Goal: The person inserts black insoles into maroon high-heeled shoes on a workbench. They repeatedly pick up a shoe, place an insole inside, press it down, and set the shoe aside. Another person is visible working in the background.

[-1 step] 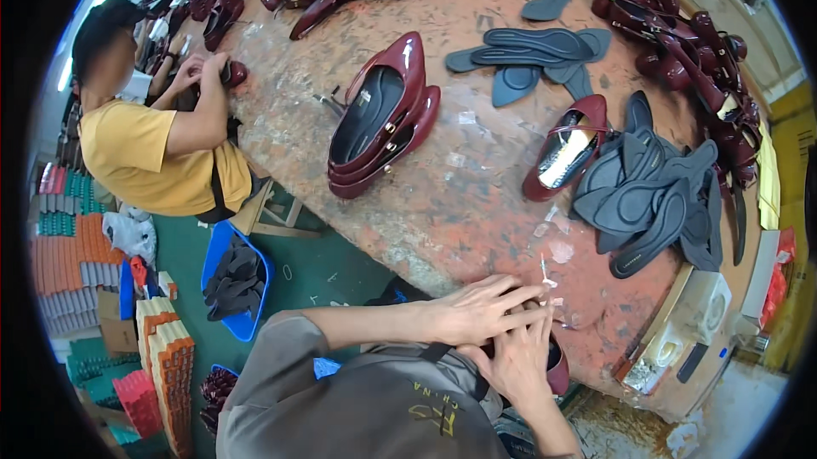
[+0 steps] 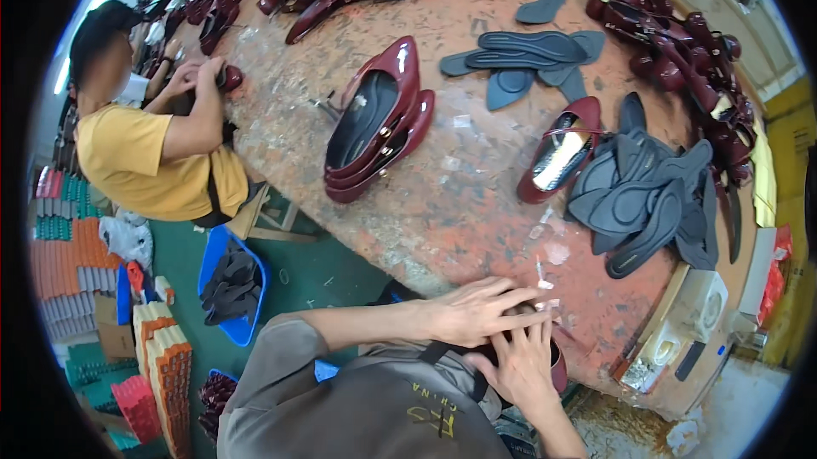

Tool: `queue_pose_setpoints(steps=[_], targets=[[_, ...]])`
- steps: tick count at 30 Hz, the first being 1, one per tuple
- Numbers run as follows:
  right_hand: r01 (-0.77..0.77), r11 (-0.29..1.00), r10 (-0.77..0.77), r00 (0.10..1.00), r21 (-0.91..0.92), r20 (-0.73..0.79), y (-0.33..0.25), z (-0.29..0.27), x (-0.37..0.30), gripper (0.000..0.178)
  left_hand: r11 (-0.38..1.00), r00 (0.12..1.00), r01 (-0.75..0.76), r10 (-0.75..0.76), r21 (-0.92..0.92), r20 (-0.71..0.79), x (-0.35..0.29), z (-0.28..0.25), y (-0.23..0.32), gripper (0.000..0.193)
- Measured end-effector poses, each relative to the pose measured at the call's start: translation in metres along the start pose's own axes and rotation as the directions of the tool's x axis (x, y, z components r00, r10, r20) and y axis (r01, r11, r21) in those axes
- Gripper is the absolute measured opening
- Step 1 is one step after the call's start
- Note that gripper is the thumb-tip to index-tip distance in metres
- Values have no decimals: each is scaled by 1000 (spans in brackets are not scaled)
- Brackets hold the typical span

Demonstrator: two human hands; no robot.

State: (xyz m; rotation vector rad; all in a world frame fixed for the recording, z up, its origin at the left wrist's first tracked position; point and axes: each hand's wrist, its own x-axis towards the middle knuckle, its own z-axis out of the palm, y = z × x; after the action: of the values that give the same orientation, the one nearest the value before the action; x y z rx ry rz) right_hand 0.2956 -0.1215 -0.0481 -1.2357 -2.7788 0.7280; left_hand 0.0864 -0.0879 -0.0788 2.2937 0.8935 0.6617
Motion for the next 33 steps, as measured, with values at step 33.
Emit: queue_pose_setpoints(steps=[33], targets=[[484,89,838,436,871,-327,84,-61,-88,32,890,633,441,-398,-113,-664,86,-50,-39,25]])
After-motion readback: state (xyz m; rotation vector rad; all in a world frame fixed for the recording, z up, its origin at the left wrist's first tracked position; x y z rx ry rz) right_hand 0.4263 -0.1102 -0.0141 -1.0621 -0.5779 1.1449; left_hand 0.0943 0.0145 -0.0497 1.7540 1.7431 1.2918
